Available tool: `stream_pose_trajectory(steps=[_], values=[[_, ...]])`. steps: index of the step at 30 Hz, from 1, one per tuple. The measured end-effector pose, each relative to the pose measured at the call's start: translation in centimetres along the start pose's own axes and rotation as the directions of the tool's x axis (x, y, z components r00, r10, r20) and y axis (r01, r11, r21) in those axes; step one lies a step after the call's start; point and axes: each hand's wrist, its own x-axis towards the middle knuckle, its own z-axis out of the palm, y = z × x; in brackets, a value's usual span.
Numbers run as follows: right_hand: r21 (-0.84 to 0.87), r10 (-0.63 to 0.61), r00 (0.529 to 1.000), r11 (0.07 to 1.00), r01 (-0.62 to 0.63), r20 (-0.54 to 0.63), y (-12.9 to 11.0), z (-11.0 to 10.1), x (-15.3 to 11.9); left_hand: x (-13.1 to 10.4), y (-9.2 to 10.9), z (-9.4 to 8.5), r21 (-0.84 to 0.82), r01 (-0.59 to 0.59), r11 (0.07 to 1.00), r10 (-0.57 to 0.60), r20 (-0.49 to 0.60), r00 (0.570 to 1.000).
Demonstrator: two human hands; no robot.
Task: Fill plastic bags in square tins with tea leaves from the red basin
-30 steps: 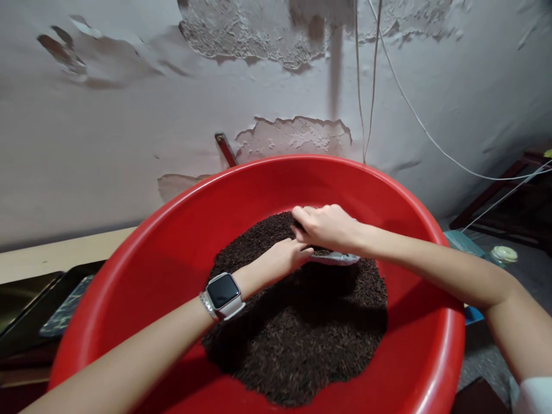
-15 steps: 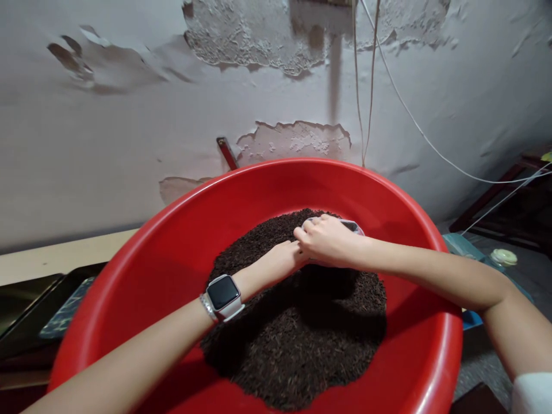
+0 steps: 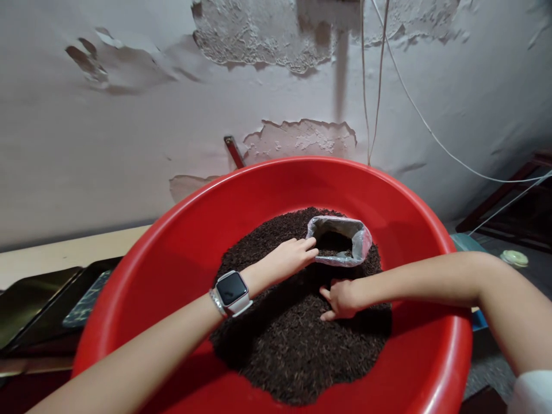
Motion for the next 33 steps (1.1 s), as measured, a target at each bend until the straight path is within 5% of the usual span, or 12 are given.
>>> stream_pose_trajectory(steps=[6, 15, 20, 25, 29, 33], values=[[-0.006, 0.052, 0.988, 0.999, -0.051, 0.147, -1.3, -1.1, -1.4, 0.1, 0.2, -0.4, 0.009, 0.013, 1.0, -0.014, 0.032, 0.999], [0.119, 0.051, 0.994, 0.991, -0.062, 0.097, -1.8, -0.9, -1.8, 0.2, 0.1, -0.1, -0.004, 0.001, 1.0, -0.001, 0.015, 1.0], [0.118, -0.156, 0.987, 0.981, 0.152, 0.032, -3.0, -1.5, -2.8, 0.1, 0.2, -0.4, -0.012, 0.008, 1.0, -0.008, 0.006, 1.0], [-0.03, -0.456, 0.881, 0.889, 0.456, -0.123, -3.6, -4.5, -5.2, 0.1, 0.1, -0.2, -0.042, 0.015, 0.999, -0.015, 0.008, 1.0], [-0.27, -0.306, 0.851, 0.941, 0.203, -0.427, -1.6, -8.2, -6.5, 0.2, -0.3, 1.3, -0.1, 0.047, 0.994, -0.049, -0.012, 0.999], [-0.292, -0.092, 0.901, 0.955, -0.04, -0.425, 1.5, -11.0, -6.7, 0.1, -0.7, 2.1, -0.131, 0.049, 0.99, -0.054, -0.035, 0.998]])
